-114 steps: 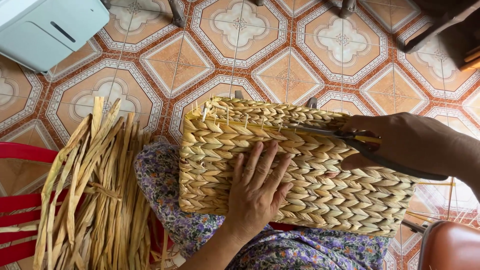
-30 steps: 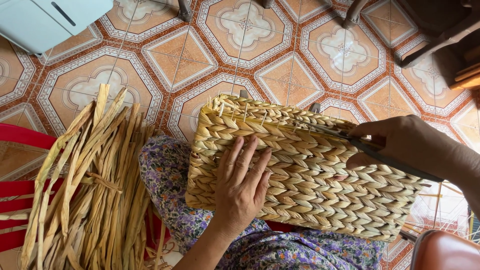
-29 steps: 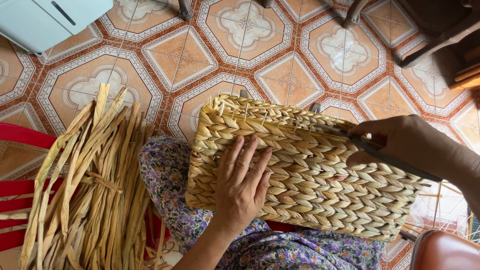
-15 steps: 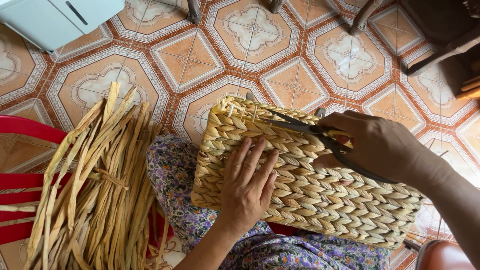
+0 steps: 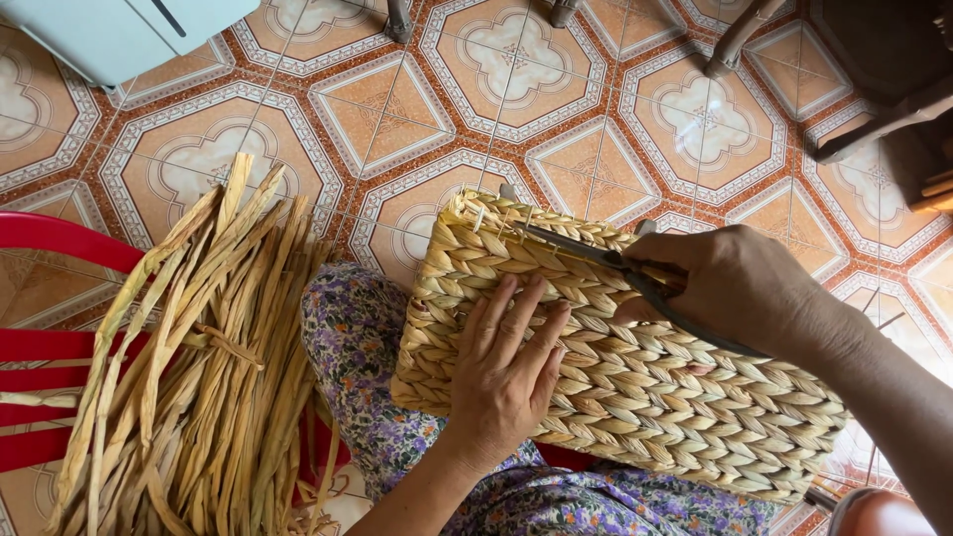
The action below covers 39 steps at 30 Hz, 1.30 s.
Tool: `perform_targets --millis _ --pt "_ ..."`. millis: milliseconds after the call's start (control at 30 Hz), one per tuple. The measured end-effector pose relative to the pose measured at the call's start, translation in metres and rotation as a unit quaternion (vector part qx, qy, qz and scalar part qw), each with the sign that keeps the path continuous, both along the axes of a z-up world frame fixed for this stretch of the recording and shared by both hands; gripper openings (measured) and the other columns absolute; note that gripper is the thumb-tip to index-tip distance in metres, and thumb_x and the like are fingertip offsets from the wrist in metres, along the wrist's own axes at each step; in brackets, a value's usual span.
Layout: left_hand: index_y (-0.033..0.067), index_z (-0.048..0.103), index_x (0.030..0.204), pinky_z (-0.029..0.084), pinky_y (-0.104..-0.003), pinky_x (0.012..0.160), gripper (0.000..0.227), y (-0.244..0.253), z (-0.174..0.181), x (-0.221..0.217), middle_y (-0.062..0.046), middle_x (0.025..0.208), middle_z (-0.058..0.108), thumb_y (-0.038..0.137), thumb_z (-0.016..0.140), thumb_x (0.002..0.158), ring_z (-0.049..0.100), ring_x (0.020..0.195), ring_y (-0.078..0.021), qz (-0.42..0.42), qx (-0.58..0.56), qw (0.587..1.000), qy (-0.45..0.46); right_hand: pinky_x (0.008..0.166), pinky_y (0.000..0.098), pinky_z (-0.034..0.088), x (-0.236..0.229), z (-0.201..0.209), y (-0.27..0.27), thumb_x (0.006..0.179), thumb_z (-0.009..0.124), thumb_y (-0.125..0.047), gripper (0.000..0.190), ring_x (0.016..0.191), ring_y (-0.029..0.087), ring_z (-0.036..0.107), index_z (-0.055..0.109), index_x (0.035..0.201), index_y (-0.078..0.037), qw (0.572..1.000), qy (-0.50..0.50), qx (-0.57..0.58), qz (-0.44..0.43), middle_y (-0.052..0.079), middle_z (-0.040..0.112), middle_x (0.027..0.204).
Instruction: Weaving and trimming a basket made from natural dried fiber strips.
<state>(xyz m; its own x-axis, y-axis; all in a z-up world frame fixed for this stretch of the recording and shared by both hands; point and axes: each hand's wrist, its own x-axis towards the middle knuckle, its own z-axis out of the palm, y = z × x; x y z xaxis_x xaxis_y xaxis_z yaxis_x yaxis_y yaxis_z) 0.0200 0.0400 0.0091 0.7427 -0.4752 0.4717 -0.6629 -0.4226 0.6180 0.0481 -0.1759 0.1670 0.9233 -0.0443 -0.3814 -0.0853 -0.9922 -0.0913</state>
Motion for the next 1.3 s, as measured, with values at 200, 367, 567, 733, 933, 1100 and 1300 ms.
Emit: perform_targets --millis 200,367,567,733,933,1100,1300 --pt "0.0163 0.058 0.145 0.031 -0.051 0.132 0.041 0.001 -0.011 0.007 -0.01 0.165 0.038 0.022 0.066 0.105 0.033 0.157 -0.0311 0.044 -0.129 0.99 -0.023 0.061 0.0363 0.064 0.006 -0.007 -0.018 0.072 0.079 -0.061 0.061 0.06 0.018 0.076 0.069 0.121 -0.026 0.999 -0.002 0.023 0.038 0.0 0.079 0.068" --pt "0.0153 0.055 0.147 0.025 -0.057 0.128 0.051 0.018 0.006 0.044 -0.005 0.162 0.039 0.03 0.068 0.1 0.031 0.153 -0.0307 0.094 0.003 0.994 -0.059 0.063 0.0391 0.064 0.018 -0.012 -0.025 0.069 0.076 -0.061 0.07 0.073 0.02 0.077 0.065 0.121 -0.016 0.986 -0.059 0.116 0.101 0.006 0.079 0.085" --pt "0.0156 0.057 0.146 0.027 -0.058 0.127 0.05 0.023 0.006 0.044 -0.004 0.162 0.041 0.032 0.067 0.1 0.032 0.153 -0.03 0.089 0.032 0.994 -0.058 0.072 0.0376 0.065 0.038 -0.005 0.004 0.071 0.074 -0.068 0.067 0.069 0.018 0.077 0.066 0.125 -0.029 0.997 0.078 0.008 0.011 0.002 0.079 0.079" --pt "0.0141 0.057 0.145 0.028 -0.056 0.127 0.048 0.024 0.004 0.043 -0.005 0.162 0.041 0.032 0.067 0.102 0.032 0.153 -0.0294 0.084 0.024 0.994 -0.058 0.066 0.0371 0.064 0.039 -0.01 0.004 0.071 0.074 -0.065 0.059 0.063 0.016 0.076 0.07 0.12 -0.031 0.998 0.054 0.012 0.01 -0.002 0.077 0.071" --pt "0.0148 0.057 0.146 0.028 -0.057 0.127 0.049 0.024 0.001 0.042 -0.004 0.162 0.041 0.033 0.068 0.101 0.032 0.153 -0.0291 0.086 0.027 0.994 -0.061 0.06 0.0348 0.063 0.037 -0.021 -0.014 0.075 0.074 -0.063 0.054 0.056 0.014 0.073 0.072 0.119 -0.031 0.999 0.033 -0.007 0.026 0.001 0.075 0.063" --pt "0.0153 0.055 0.149 0.028 -0.055 0.127 0.053 0.023 0.001 0.042 -0.004 0.161 0.041 0.033 0.068 0.101 0.033 0.152 -0.0286 0.093 0.03 0.993 -0.065 0.089 0.0512 0.058 0.059 -0.013 -0.027 0.063 0.075 -0.072 0.079 0.098 0.025 0.074 0.064 0.132 -0.033 0.993 0.101 0.052 -0.019 0.004 0.078 0.097" --pt "0.0155 0.055 0.147 0.029 -0.055 0.126 0.052 0.025 0.01 0.041 -0.003 0.161 0.042 0.031 0.069 0.1 0.034 0.152 -0.0292 0.089 0.031 0.994 -0.056 0.101 0.0481 0.054 0.078 -0.022 -0.005 0.061 0.072 -0.079 0.084 0.107 0.025 0.073 0.066 0.131 -0.033 0.986 0.152 0.066 0.033 0.003 0.079 0.107"
